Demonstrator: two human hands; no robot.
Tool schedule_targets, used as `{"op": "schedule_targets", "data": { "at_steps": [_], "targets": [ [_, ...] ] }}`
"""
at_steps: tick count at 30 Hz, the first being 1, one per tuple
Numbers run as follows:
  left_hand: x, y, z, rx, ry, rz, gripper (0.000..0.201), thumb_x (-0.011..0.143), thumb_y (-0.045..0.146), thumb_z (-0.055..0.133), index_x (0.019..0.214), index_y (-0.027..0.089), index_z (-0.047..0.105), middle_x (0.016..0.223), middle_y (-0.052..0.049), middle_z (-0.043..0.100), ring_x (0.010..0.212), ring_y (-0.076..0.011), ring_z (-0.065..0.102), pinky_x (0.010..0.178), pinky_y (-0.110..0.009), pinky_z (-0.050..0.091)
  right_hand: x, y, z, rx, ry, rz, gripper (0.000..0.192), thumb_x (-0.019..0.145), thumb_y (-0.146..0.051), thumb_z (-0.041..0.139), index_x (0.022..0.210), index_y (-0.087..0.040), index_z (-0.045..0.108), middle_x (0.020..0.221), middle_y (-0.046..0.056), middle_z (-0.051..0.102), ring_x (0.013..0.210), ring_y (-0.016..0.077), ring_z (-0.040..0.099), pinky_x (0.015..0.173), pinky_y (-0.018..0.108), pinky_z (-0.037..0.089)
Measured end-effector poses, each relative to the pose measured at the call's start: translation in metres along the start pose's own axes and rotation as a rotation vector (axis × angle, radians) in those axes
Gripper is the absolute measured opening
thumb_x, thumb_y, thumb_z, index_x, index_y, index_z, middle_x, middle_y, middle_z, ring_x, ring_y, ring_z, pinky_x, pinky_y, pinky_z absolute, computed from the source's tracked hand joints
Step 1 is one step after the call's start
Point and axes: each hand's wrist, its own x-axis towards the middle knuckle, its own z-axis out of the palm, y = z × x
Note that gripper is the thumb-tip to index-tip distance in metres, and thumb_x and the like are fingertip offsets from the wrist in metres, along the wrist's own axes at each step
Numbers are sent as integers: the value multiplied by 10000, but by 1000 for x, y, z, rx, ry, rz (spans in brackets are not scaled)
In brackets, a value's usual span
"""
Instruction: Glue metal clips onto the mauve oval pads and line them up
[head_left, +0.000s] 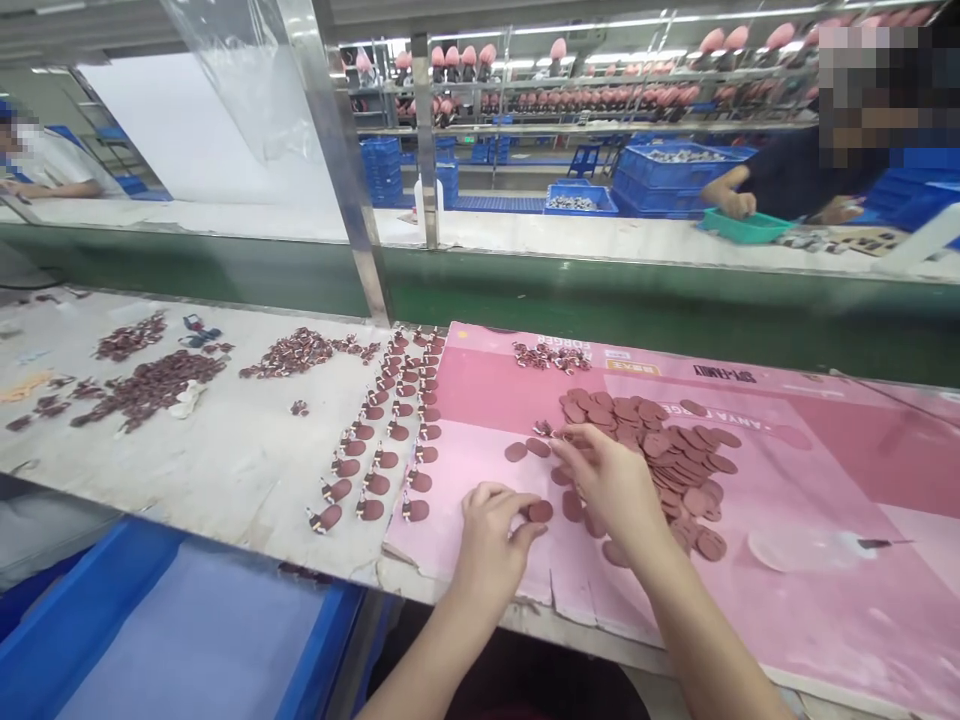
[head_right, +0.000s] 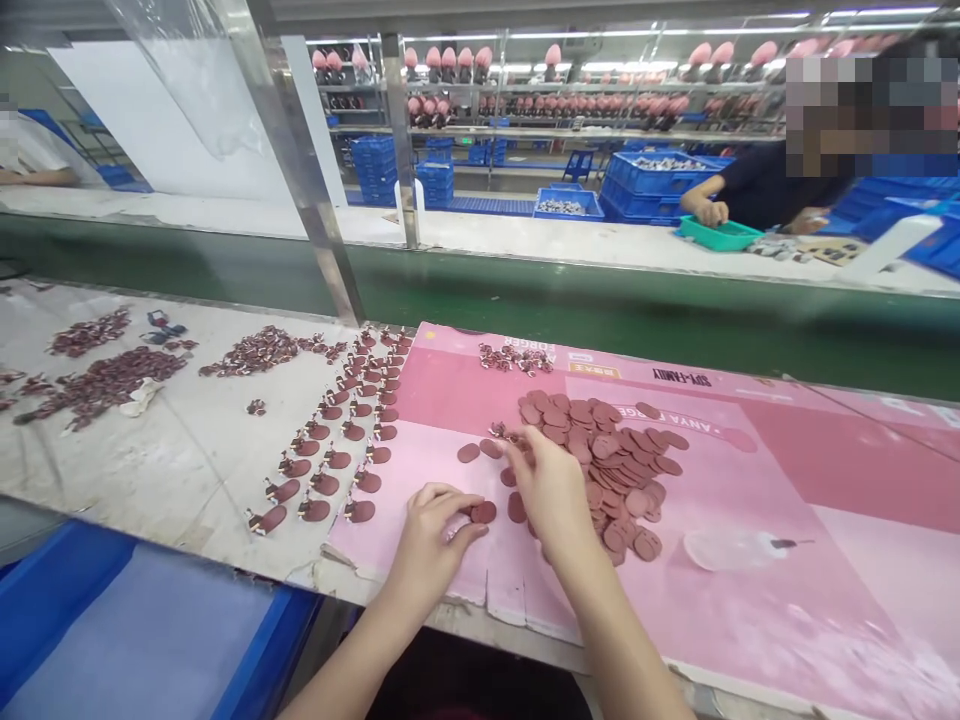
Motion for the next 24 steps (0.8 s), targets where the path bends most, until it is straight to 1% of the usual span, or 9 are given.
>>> {"op": "schedule_targets", "data": {
  "at_steps": [2,4,6,8,11,14,17,20,24],
  "targets": [
    [0,1,0,-2,0,-1,260,708,35,726,866,242,733,820,-22,713,890,-226,605,859,-434,466,-13,5,1,186,-41,31,416,814,-496,517,1033,-192,697,715,44,704,602,203,670,599,325,520],
    [1,2,-1,0,-11,-9,254,700,42,743,862,237,734,818,-23,717,891,-227,609,857,-427,464,-27,12,3,295,-67,38,482,794,-513,518,1081,-173,702,820,79,723,669,222,692,634,359,552],
    [2,4,-2,3,-25,-20,251,690,52,760,860,235,735,808,-21,720,886,-227,613,858,-425,461,-39,19,3,354,-93,29,459,768,-499,555,1044,-174,727,924,105,732,798,251,704,738,405,565],
    [2,6,-3,6,-31,-23,246,695,61,762,858,243,737,800,-15,724,876,-223,617,856,-421,459,-48,23,2,393,-121,41,404,734,-474,615,988,-190,748,970,108,735,901,276,695,836,444,546],
    [3,8,-3,11,-23,-18,221,714,80,754,842,259,740,791,-6,727,866,-215,617,846,-406,462,-56,23,-1,409,-124,68,340,714,-465,653,897,-201,763,945,107,741,892,286,696,845,455,544],
    [3,8,-2,17,-15,-16,202,716,99,759,836,261,742,790,-4,728,883,-215,613,851,-401,461,-59,20,-2,362,-90,24,313,744,-476,614,817,-206,755,894,101,744,836,268,696,784,410,559],
    [2,7,-1,16,-10,-15,205,714,106,763,838,267,743,797,-2,727,891,-215,608,854,-401,459,-61,19,0,286,-48,-12,315,770,-482,574,807,-216,739,870,87,738,814,249,688,728,365,555],
    [2,7,-1,8,-7,-18,217,706,94,767,837,266,745,784,-2,723,895,-217,604,856,-398,459,-62,20,3,253,-16,-14,324,790,-488,552,816,-218,728,866,85,736,811,242,687,724,352,552],
    [2,8,-2,2,-16,-24,238,688,68,774,831,257,744,776,-6,720,914,-226,602,862,-400,458,-64,22,2,294,-131,-3,327,818,-488,541,845,-208,709,859,87,736,786,234,697,720,346,562]
  ]
}}
